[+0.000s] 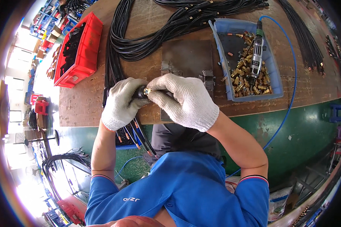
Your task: The person repeatedly picks up black cables and brass connectors, places them into a metal jig on a workbench, and uses a pneumatic crimping tool to secure the connectors. The finished cables are placed into a red bin on the left side of the table.
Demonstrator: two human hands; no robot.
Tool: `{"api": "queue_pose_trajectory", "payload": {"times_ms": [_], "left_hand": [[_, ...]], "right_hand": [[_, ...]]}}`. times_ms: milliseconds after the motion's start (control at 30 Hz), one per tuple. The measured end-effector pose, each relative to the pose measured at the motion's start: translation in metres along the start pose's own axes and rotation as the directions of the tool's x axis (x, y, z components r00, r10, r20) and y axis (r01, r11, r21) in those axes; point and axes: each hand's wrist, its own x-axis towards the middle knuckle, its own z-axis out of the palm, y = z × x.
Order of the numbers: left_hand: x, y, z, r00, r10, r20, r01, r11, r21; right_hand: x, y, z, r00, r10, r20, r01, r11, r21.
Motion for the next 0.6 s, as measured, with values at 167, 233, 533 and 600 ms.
{"api": "queue_pose_trajectory", "payload": {"times_ms": [167,233,533,600], "left_hand": [[0.002,-0.002,0.005,0.999,0.035,0.02,-0.036,0.999,0.031],[0.006,0.007,0.006,0.999,0.011,0.043,-0.019,0.981,0.194],[0.018,0.004,0.009,0.984,-0.029,0.173,-0.038,0.928,0.371],[0.023,0.001,0.009,0.973,-0.079,0.218,-0.002,0.937,0.349]], "right_hand": [[0.003,0.0,-0.006,0.993,-0.115,0.016,0.115,0.974,-0.195],[0.002,0.004,-0.007,0.996,-0.089,-0.006,0.086,0.982,-0.168],[0.005,0.026,-0.006,0.985,0.165,0.054,-0.162,0.985,-0.06],[0.004,0.025,0.009,0.978,0.208,0.017,-0.208,0.978,-0.018]]}}
